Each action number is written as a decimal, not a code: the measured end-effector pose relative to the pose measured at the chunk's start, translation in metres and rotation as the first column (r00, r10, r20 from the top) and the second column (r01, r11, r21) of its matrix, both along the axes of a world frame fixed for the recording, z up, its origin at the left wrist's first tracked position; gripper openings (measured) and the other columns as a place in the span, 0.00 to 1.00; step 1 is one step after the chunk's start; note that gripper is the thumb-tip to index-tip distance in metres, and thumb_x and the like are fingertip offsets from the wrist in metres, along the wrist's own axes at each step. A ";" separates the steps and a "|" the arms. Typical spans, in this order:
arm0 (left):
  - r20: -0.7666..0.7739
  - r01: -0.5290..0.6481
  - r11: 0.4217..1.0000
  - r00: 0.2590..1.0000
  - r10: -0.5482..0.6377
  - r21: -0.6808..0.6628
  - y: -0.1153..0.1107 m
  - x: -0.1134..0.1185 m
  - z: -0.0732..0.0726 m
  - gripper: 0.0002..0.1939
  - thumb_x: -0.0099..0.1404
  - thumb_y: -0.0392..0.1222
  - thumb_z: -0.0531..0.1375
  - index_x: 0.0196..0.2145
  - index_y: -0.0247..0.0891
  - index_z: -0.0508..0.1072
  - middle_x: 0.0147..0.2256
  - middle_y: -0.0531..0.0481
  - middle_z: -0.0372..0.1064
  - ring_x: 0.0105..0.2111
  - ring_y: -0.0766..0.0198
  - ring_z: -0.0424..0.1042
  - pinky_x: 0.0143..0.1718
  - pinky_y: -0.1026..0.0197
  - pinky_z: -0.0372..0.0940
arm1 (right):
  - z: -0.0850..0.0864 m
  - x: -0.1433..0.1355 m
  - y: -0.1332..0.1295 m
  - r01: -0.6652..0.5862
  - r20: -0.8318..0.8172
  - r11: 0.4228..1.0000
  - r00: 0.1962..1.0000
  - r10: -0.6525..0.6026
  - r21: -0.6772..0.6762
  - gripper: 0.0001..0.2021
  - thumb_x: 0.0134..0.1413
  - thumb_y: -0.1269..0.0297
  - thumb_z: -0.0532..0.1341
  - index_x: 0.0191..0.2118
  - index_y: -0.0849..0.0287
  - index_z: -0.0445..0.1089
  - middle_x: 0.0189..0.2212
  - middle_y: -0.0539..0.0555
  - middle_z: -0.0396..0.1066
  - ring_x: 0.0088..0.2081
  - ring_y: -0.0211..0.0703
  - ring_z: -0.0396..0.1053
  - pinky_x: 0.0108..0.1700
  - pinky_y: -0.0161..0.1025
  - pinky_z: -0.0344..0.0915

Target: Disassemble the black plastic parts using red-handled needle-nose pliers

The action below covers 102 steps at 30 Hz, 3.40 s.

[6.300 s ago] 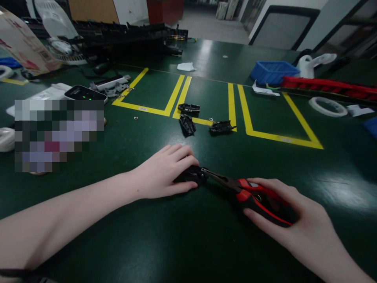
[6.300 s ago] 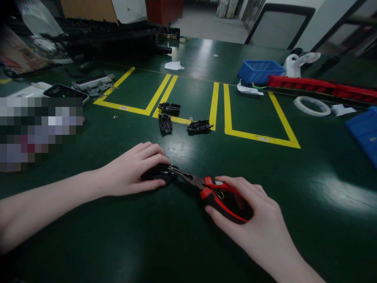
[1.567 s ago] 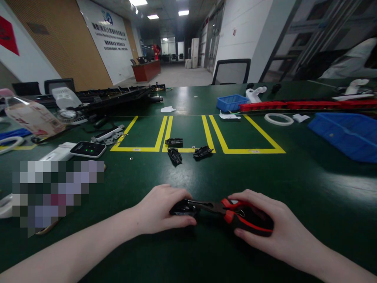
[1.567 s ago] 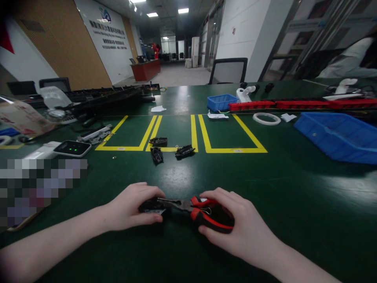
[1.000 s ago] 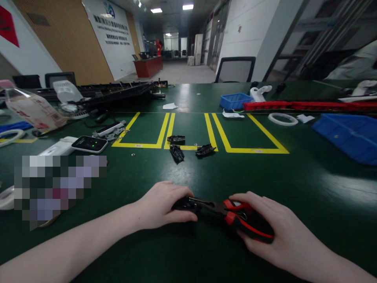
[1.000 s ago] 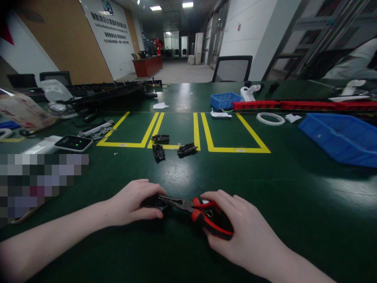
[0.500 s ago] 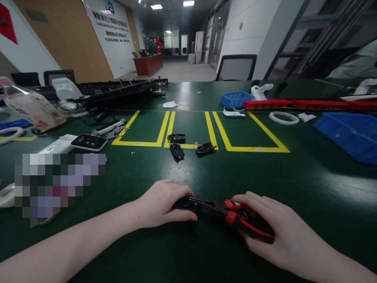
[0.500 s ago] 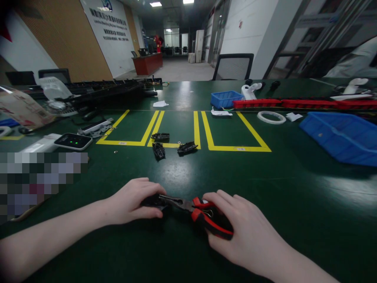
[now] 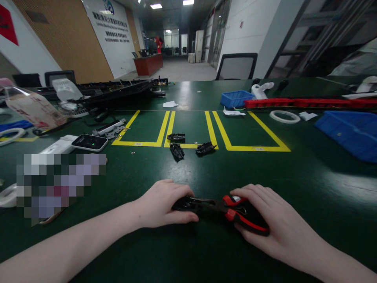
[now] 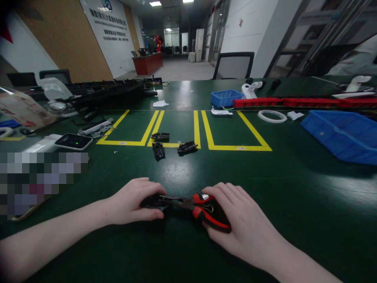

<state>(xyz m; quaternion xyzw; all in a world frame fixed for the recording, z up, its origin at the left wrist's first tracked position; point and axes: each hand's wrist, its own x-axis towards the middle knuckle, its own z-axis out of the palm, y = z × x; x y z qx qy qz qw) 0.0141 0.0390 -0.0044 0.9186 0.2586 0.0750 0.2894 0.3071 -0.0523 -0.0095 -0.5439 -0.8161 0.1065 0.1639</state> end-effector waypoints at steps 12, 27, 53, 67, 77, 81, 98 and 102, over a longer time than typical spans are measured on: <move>0.005 -0.012 1.000 1.000 0.012 -0.023 -0.001 0.001 0.005 0.18 0.67 0.58 0.62 0.44 0.41 0.72 0.37 0.53 0.75 0.34 0.63 0.73 0.39 0.60 0.62 | -0.001 -0.001 0.001 0.113 -0.212 0.987 0.973 -0.087 0.112 0.22 0.51 0.59 0.63 0.52 0.50 0.62 0.46 0.57 0.70 0.47 0.57 0.70 0.47 0.54 0.68; 0.062 -0.095 0.988 0.993 0.103 -0.120 -0.001 0.003 0.006 0.18 0.67 0.56 0.62 0.45 0.40 0.74 0.37 0.51 0.76 0.35 0.62 0.73 0.34 0.62 0.62 | -0.009 -0.001 0.032 -0.150 -0.040 0.923 0.984 0.175 0.353 0.15 0.51 0.73 0.57 0.46 0.55 0.64 0.44 0.58 0.69 0.49 0.54 0.67 0.50 0.54 0.67; 0.107 -0.114 0.992 0.988 0.108 0.056 -0.008 0.000 0.001 0.19 0.65 0.58 0.63 0.43 0.40 0.73 0.32 0.54 0.76 0.29 0.65 0.73 0.33 0.63 0.61 | -0.002 -0.016 0.064 -0.350 0.197 0.814 0.936 0.291 0.463 0.21 0.59 0.44 0.61 0.37 0.61 0.68 0.33 0.60 0.73 0.40 0.53 0.71 0.40 0.48 0.68; 0.119 -0.087 0.988 0.990 0.072 0.128 -0.008 -0.001 -0.001 0.19 0.66 0.58 0.61 0.43 0.39 0.73 0.32 0.55 0.75 0.28 0.67 0.71 0.32 0.63 0.60 | -0.010 -0.014 0.064 -0.377 0.178 0.799 0.926 0.333 0.468 0.22 0.62 0.46 0.59 0.45 0.64 0.68 0.37 0.61 0.74 0.37 0.47 0.73 0.36 0.42 0.71; 0.100 -0.065 0.986 0.994 0.050 0.151 -0.008 -0.002 0.000 0.20 0.67 0.60 0.60 0.42 0.38 0.73 0.33 0.54 0.76 0.27 0.67 0.71 0.33 0.63 0.60 | -0.007 -0.016 0.062 -0.370 0.230 0.824 0.927 0.296 0.428 0.17 0.61 0.51 0.60 0.39 0.63 0.69 0.34 0.59 0.74 0.34 0.47 0.69 0.33 0.42 0.67; 0.089 -0.067 0.987 0.995 0.054 0.143 -0.007 -0.001 0.000 0.20 0.67 0.59 0.59 0.42 0.38 0.73 0.33 0.54 0.76 0.28 0.67 0.71 0.33 0.63 0.61 | -0.006 -0.018 0.062 -0.368 0.243 0.828 0.926 0.288 0.423 0.15 0.60 0.53 0.61 0.38 0.63 0.69 0.33 0.60 0.73 0.36 0.50 0.68 0.33 0.43 0.67; 0.061 -0.070 0.995 0.996 0.065 0.072 -0.003 -0.002 0.000 0.23 0.70 0.62 0.56 0.45 0.38 0.73 0.33 0.53 0.75 0.28 0.66 0.71 0.33 0.63 0.60 | -0.002 -0.020 0.061 -0.371 0.253 0.839 0.924 0.288 0.399 0.16 0.61 0.51 0.61 0.36 0.63 0.68 0.32 0.59 0.71 0.32 0.45 0.67 0.30 0.40 0.67; 0.035 -0.069 0.997 0.997 0.068 0.034 -0.001 -0.003 0.001 0.23 0.69 0.63 0.56 0.44 0.39 0.73 0.32 0.53 0.74 0.28 0.65 0.70 0.32 0.63 0.59 | -0.002 -0.021 0.060 -0.370 0.273 0.832 0.922 0.275 0.413 0.13 0.61 0.57 0.60 0.36 0.63 0.69 0.32 0.60 0.72 0.32 0.46 0.67 0.30 0.42 0.68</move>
